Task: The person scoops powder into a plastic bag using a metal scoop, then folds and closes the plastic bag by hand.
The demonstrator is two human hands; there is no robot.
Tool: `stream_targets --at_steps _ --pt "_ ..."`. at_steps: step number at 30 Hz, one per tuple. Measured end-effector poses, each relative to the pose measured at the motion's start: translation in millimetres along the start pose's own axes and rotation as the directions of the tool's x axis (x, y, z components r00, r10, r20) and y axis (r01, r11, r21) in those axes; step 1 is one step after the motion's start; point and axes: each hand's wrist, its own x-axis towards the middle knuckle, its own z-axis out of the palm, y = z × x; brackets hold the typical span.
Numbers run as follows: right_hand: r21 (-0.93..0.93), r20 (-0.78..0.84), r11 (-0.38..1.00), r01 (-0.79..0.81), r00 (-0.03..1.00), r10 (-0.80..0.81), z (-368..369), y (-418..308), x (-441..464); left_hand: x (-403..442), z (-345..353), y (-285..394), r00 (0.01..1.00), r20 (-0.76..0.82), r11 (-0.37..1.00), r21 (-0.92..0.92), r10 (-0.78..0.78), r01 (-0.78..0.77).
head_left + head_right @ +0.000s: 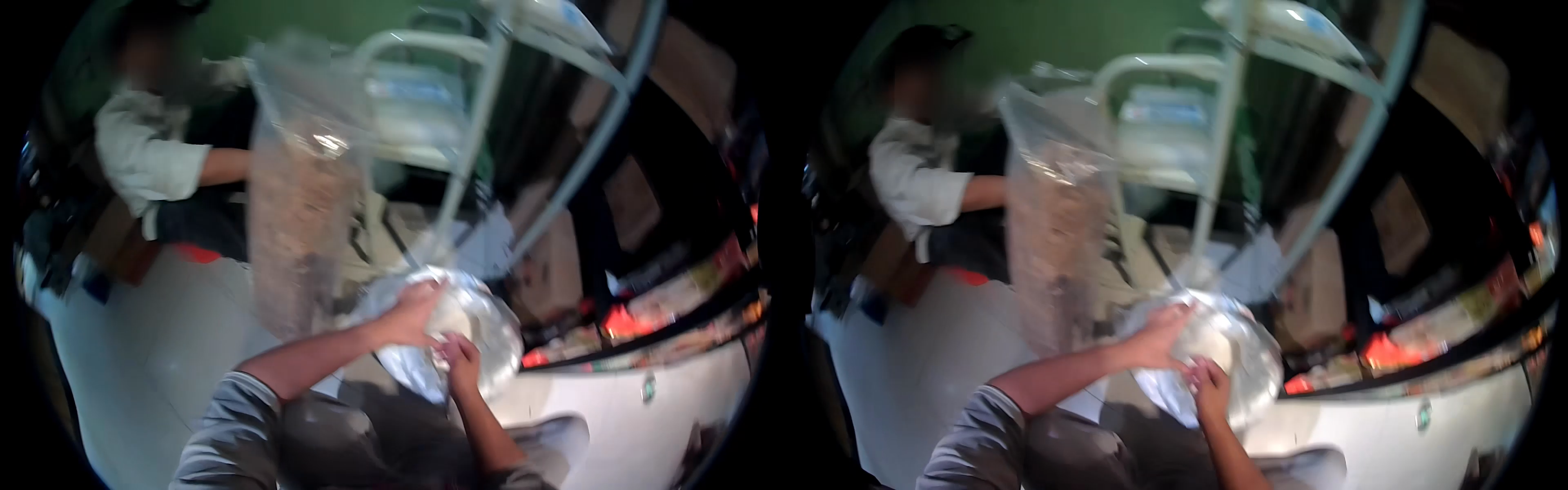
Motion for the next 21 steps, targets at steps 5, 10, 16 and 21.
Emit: stream_targets --at_steps 5,10,16,21 --pt "0.005 0.025 0.997 -0.081 0.996 0.081 1 -6 5 -1 -3 -20 0.993 -0.016 0.989 -0.089 -0.121 0.119" --pt "-0.323 -0.214 0.920 0.223 0.929 -0.301 -11 2 7 2 -8 -32 0.981 -0.008 0.979 -0.066 -0.196 0.195" --pt "0.307 0.598 0.896 0.322 0.667 -0.445 135 -203 -137 -2 1 -38 0.972 0.048 0.971 -0.064 -0.228 0.231" --pt "0.435 0.794 0.860 0.267 0.338 -0.506 179 -221 -145 -3 23 -62 0.992 0.006 0.992 0.003 -0.126 0.126"
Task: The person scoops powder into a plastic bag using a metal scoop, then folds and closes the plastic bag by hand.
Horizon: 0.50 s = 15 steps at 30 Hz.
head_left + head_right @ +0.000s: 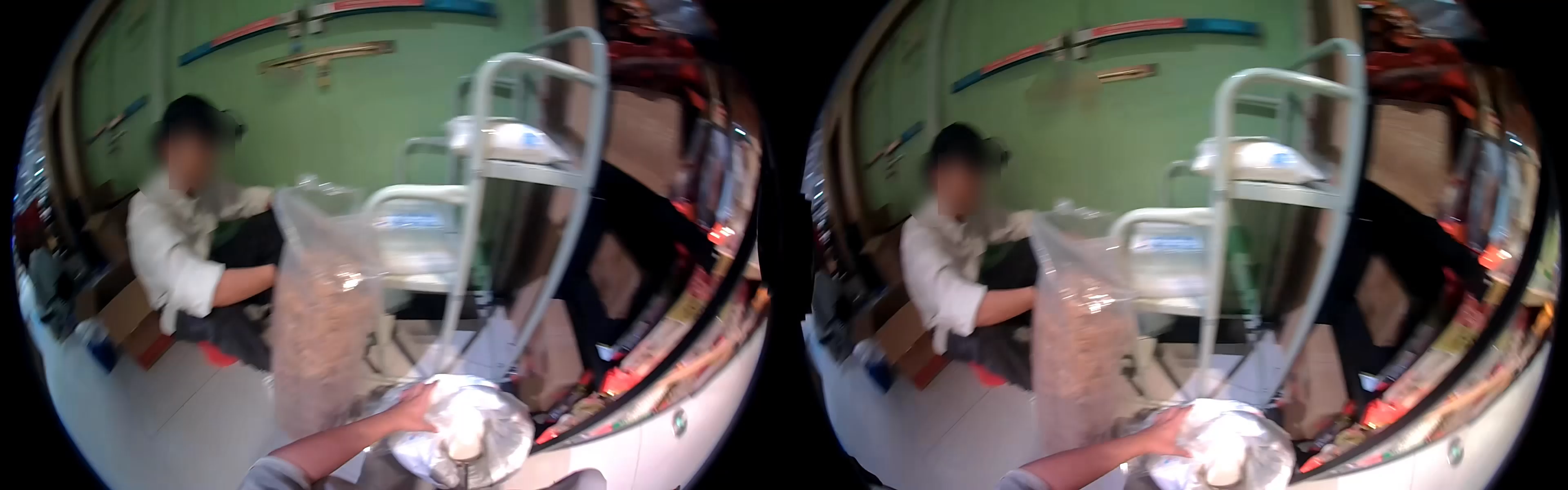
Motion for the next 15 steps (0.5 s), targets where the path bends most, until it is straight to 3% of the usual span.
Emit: stream_targets --at_steps 4,15 --pt "-0.048 0.000 0.999 -0.011 1.000 0.011 -11 2 8 -2 -13 11 0.998 0.046 0.999 0.011 -0.052 0.052" --pt "-0.112 -0.053 0.993 -0.028 0.998 0.023 -19 8 13 7 -8 22 0.999 0.033 1.000 -0.015 0.020 -0.019"
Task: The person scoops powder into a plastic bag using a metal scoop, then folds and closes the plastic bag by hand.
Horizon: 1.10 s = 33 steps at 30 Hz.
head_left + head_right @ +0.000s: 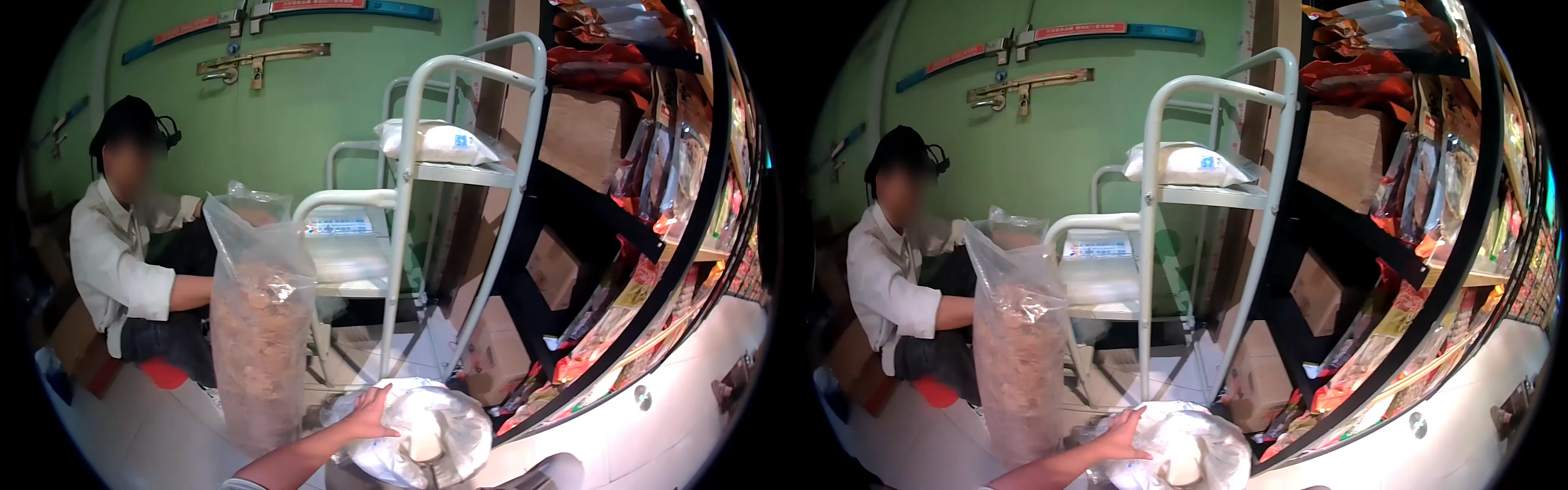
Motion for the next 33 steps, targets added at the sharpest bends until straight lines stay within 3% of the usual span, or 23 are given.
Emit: stream_targets --at_steps 7,12,14,22,26,28,30,31,32,33 --pt "-0.015 0.037 1.000 -0.007 0.999 0.007 8 4 3 -3 -12 2 0.999 -0.023 1.000 -0.003 -0.027 0.027" --pt "-0.043 0.051 0.999 -0.009 0.999 0.012 8 5 3 -2 -11 5 0.999 -0.033 0.999 -0.021 0.026 -0.027" --pt "-0.034 0.078 0.999 -0.005 0.997 0.008 15 3 6 -1 -2 0 0.987 -0.126 0.994 -0.023 0.100 -0.104" --pt "-0.017 0.151 0.998 -0.055 0.987 0.057 29 -4 3 0 -15 7 0.998 -0.064 0.999 -0.021 -0.027 0.026" --pt "-0.034 0.173 0.997 -0.069 0.982 0.074 32 -12 2 -1 -13 9 0.998 -0.069 0.999 -0.046 0.008 -0.012" --pt "-0.193 0.183 0.954 0.230 0.963 -0.196 10 -26 15 -1 -11 9 0.996 -0.086 0.998 -0.056 0.006 -0.010" --pt "-0.295 0.224 0.818 0.494 0.868 -0.444 -10 -29 28 -5 -16 13 0.997 -0.075 0.995 -0.095 0.011 -0.018" --pt "-0.340 0.314 0.554 0.760 0.647 -0.695 -21 -17 40 -5 -16 16 0.995 -0.093 0.992 -0.120 0.022 -0.033" --pt "-0.498 0.312 0.659 0.563 0.826 -0.470 -18 -66 42 -5 -17 17 0.993 -0.113 0.989 -0.140 0.034 -0.050" --pt "-0.546 0.379 0.498 0.673 0.729 -0.570 -25 -53 47 -5 -17 19 0.992 -0.121 0.987 -0.145 0.047 -0.064"
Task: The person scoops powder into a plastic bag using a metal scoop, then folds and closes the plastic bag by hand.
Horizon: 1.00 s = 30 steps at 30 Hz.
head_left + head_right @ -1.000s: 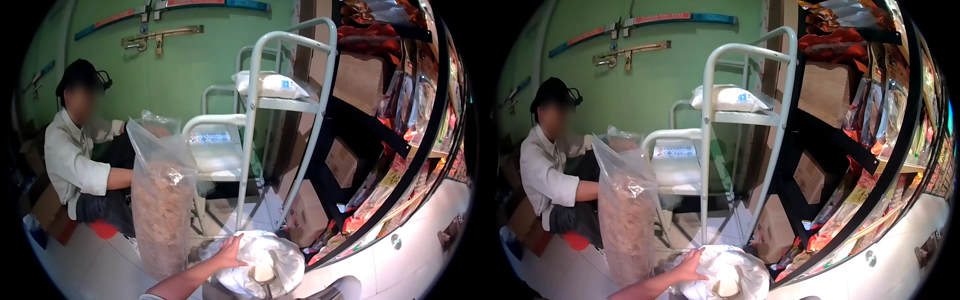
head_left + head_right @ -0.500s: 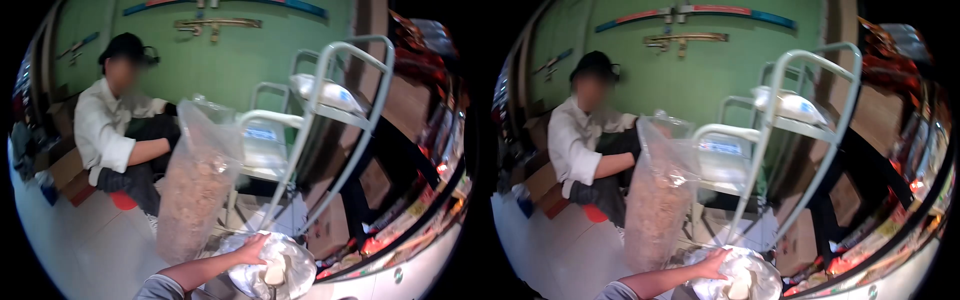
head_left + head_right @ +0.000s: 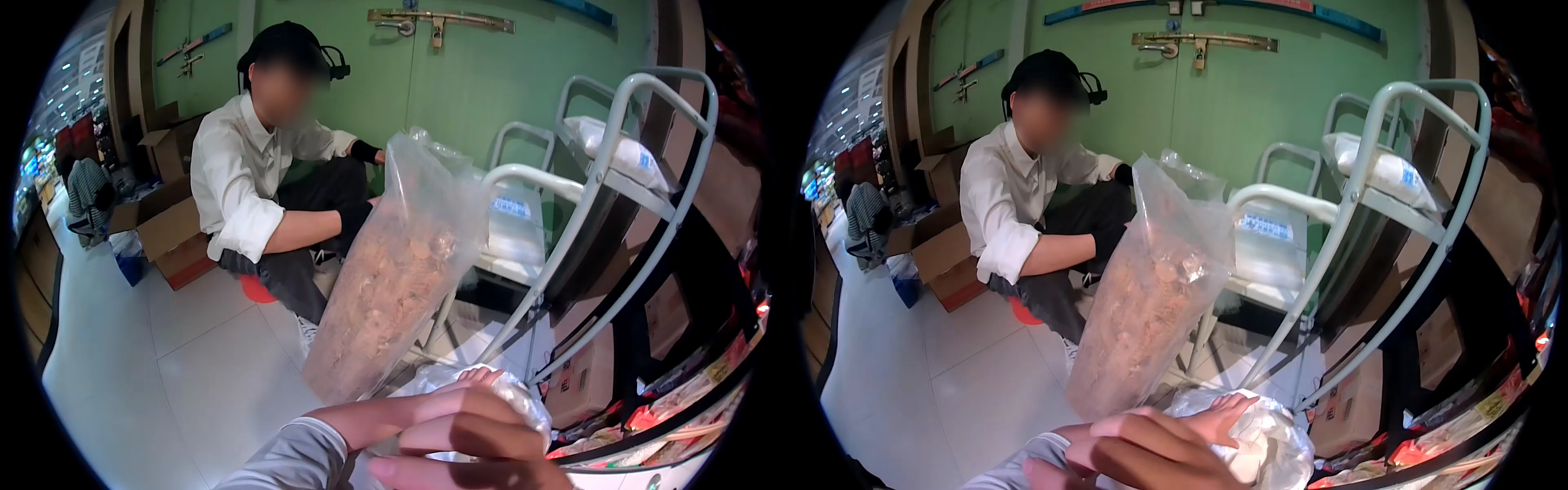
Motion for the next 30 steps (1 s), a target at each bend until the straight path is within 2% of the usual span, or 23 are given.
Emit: stream_targets --at_steps 1,3,4,5,6,7,9,11,14,16,17,18,19,20,21,22,23,25,26,27,28,29,30 --pt "-0.116 0.304 0.980 -0.160 0.934 0.189 -27 -18 19 0 2 1 1.000 0.004 1.000 0.003 0.005 -0.005" --pt "-0.061 0.069 0.921 -0.386 0.918 0.389 -21 -41 45 0 6 2 1.000 0.007 1.000 0.021 0.013 -0.013" --pt "-0.060 0.064 0.917 -0.394 0.916 0.397 -18 -34 39 4 6 -1 1.000 0.004 0.999 0.038 0.019 -0.019" --pt "-0.015 0.001 0.994 -0.113 0.994 0.113 -13 -22 29 4 7 -4 1.000 0.003 0.998 0.054 0.021 -0.022" --pt "0.009 -0.070 0.984 0.176 0.982 -0.175 -11 -16 22 5 9 -7 1.000 0.005 0.997 0.070 0.024 -0.024" --pt "-0.012 -0.067 0.980 0.198 0.978 -0.198 -14 -14 20 5 8 -8 1.000 0.007 0.996 0.091 0.023 -0.023" --pt "-0.077 -0.050 0.996 0.044 0.998 -0.048 -20 -21 22 5 7 -11 1.000 0.012 0.993 0.116 0.028 -0.029" --pt "-0.144 -0.061 0.988 -0.051 0.997 0.043 -24 -26 20 1 -1 -2 0.998 0.014 0.996 0.067 0.058 -0.059" --pt "-0.232 -0.080 0.959 -0.165 0.985 0.151 -29 -24 16 -2 -8 10 1.000 0.025 0.996 0.094 0.002 -0.004" --pt "-0.331 -0.119 0.863 -0.381 0.924 0.363 -34 -30 5 -4 -18 21 0.996 0.088 0.997 0.067 -0.033 0.027" --pt "-0.379 -0.160 0.813 -0.443 0.896 0.414 -34 -31 -4 -3 -15 16 0.996 0.083 0.997 0.071 -0.034 0.029" --pt "-0.464 -0.109 0.815 -0.347 0.936 0.336 -44 -18 -27 0 -6 9 0.998 0.061 0.996 0.093 -0.021 0.015" --pt "-0.533 -0.172 0.779 -0.332 0.943 0.284 -48 -15 -49 2 -1 1 0.999 0.040 0.993 0.116 -0.007 0.002" --pt "-0.499 -0.340 0.686 -0.529 0.848 0.407 -54 -13 -77 4 1 -4 0.998 0.056 0.997 0.075 -0.017 0.012" --pt "-0.431 -0.495 0.559 -0.708 0.704 0.510 -59 -11 -107 3 2 -4 1.000 0.022 0.996 0.084 -0.008 0.006" --pt "-0.232 -0.646 0.475 -0.849 0.500 0.577 -61 -9 -136 6 11 -24 0.999 -0.019 0.994 0.107 0.039 -0.037" --pt "-0.012 -0.754 0.359 -0.933 0.244 0.610 -62 -9 -168 8 31 -41 0.995 -0.041 0.990 0.112 0.094 -0.089" --pt "-0.060 -0.735 0.201 -0.978 0.180 0.654 -59 -8 -246 8 21 -30 0.998 0.059 0.995 0.093 0.016 -0.022" --pt "-0.227 -0.591 -0.152 -0.962 0.012 0.807 -60 -22 -280 1 18 -24 0.999 0.021 0.993 0.116 0.027 -0.030" --pt "-0.322 -0.471 -0.345 -0.882 -0.168 0.866 -55 -32 -308 0 20 -32 0.997 0.019 0.985 0.152 0.078 -0.080" --pt "-0.406 -0.348 -0.531 -0.744 -0.411 0.842 -51 -35 -351 1 15 -31 0.996 0.081 0.991 0.126 0.037 -0.047" --pt "-0.415 -0.286 -0.582 -0.699 -0.507 0.813 -44 -37 -374 1 9 -25 0.990 0.139 0.993 0.117 -0.009 -0.008" --pt "-0.417 -0.300 -0.621 -0.663 -0.545 0.783 -33 -30 -390 2 4 -20 0.988 0.157 0.995 0.097 0.013 -0.028"
